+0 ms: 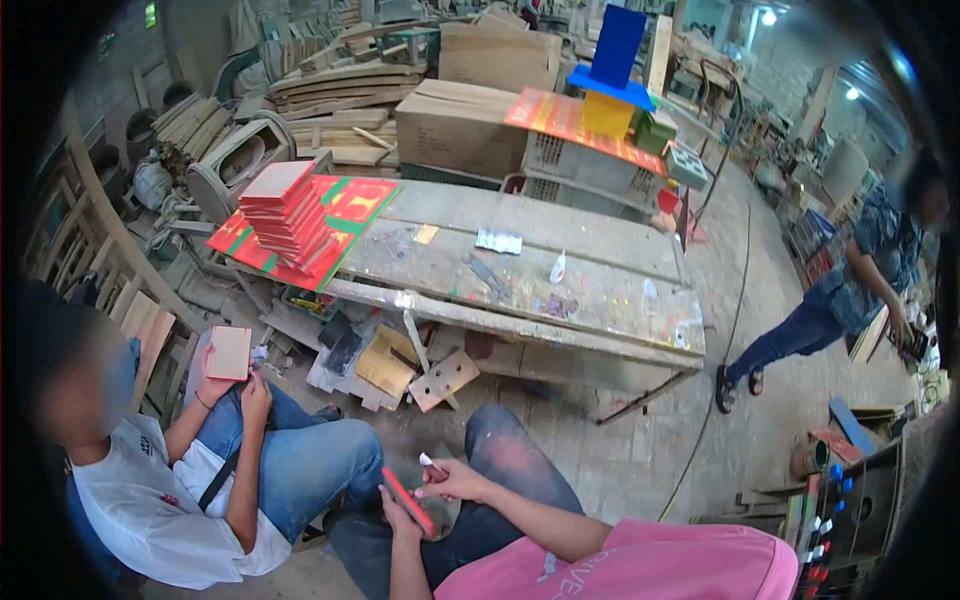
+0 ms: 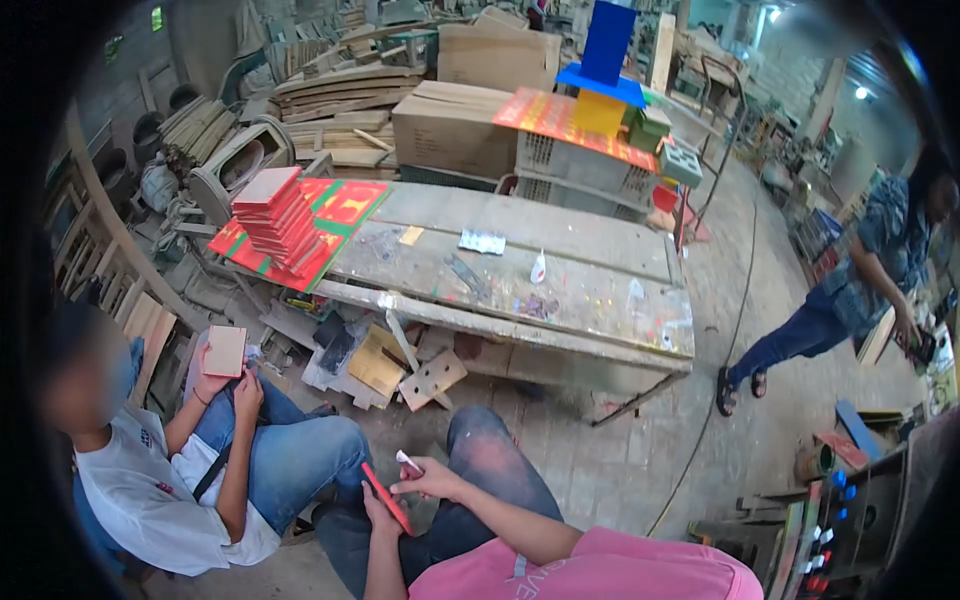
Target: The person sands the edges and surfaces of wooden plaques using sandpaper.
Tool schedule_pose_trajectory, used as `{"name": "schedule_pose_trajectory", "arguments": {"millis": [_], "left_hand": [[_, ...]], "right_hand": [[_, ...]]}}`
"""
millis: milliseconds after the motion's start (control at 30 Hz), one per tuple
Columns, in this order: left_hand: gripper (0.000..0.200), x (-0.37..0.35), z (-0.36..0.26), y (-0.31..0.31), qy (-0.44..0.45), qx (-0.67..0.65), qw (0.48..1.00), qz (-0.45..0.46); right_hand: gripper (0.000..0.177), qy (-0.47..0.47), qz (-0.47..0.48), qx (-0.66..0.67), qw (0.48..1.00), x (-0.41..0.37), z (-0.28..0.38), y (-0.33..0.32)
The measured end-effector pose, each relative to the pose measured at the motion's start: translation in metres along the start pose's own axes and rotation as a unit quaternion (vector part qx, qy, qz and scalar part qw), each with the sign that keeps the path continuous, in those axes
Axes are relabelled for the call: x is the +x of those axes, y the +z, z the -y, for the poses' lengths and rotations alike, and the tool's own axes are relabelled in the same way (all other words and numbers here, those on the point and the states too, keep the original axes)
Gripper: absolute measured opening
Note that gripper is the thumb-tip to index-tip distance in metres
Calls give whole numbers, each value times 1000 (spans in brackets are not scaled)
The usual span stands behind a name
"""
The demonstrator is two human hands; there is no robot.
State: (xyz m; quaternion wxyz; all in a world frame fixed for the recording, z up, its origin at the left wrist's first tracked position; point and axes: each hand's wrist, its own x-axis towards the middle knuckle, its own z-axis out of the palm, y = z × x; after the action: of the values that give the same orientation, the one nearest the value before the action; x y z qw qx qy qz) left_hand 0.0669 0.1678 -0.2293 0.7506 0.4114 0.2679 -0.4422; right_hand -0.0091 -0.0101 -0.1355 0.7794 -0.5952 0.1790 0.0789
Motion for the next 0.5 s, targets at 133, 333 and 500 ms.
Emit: {"name": "schedule_pose_trajectory", "arguments": {"millis": [133, 333, 500], "left_hand": [[48, 40, 21, -33, -165, -180, 923, 297], [45, -19, -4, 31, -120, 32, 980, 153], [45, -8, 3, 22, -41, 54, 995, 72]], "right_hand": [[33, 1, 12, -3, 1000, -1, 6, -1], [32, 23, -3, 13, 1000, -5, 10, 4], [34, 26, -1, -4, 1000, -5, 7, 3]]}}
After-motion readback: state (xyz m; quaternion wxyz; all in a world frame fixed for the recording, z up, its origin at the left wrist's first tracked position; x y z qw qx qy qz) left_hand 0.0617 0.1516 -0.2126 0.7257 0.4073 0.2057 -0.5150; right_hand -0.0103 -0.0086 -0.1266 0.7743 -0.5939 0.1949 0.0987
